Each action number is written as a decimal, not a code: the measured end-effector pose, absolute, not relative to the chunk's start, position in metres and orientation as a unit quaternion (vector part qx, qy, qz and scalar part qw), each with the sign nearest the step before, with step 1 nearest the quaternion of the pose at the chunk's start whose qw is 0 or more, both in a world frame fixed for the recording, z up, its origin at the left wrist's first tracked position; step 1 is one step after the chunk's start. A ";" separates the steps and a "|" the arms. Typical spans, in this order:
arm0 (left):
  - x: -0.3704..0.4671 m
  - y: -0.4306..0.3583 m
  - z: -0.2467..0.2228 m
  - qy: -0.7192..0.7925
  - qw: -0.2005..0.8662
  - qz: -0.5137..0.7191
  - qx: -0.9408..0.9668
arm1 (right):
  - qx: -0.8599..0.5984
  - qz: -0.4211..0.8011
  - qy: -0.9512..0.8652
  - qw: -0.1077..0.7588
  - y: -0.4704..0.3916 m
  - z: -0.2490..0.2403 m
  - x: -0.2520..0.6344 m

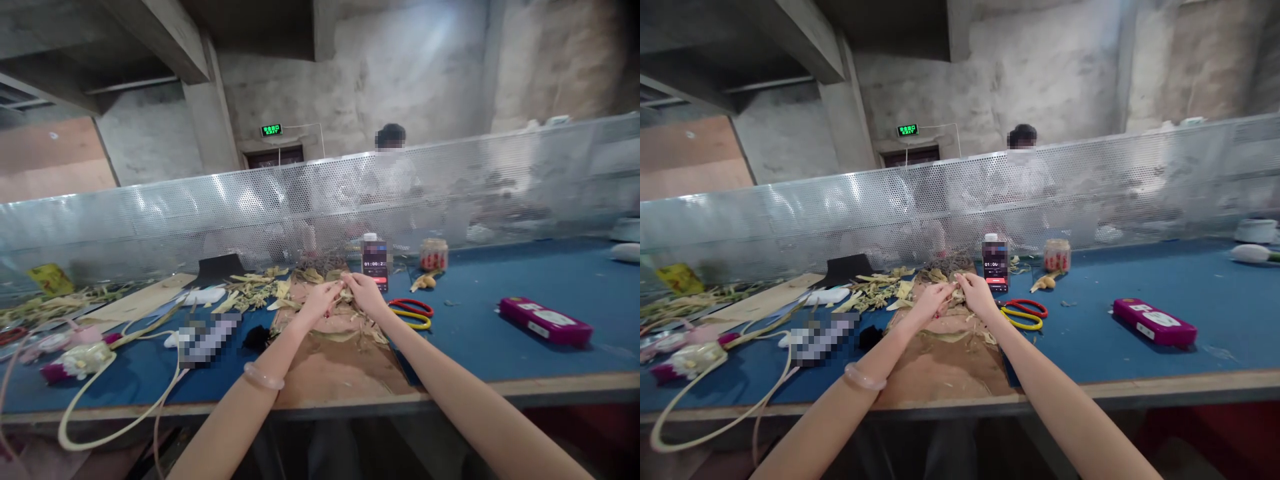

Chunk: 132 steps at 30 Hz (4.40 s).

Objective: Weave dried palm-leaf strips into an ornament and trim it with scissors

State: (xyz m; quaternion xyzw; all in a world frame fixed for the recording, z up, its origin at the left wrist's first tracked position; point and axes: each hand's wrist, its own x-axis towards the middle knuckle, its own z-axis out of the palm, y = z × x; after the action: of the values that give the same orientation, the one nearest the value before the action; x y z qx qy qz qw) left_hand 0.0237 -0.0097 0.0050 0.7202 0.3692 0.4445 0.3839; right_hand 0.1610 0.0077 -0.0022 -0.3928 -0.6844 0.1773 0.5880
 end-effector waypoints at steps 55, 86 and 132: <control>-0.053 0.013 0.045 0.347 0.221 0.822 0.393 | -0.285 0.433 -0.764 0.384 -0.006 0.007 0.196; -0.099 0.033 0.020 0.680 -0.143 0.328 0.640 | -0.524 0.228 -0.644 0.509 0.030 -0.016 0.202; -0.075 0.079 -0.019 0.657 -0.080 0.211 0.719 | -0.579 -0.035 -0.741 0.337 0.024 -0.020 0.195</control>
State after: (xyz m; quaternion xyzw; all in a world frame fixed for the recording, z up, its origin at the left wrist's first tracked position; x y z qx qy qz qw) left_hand -0.0750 0.0793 -0.0186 0.7193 0.6571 0.2106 -0.0797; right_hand 0.1954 0.0243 -0.0201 -0.5794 -0.7414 -0.0350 0.3368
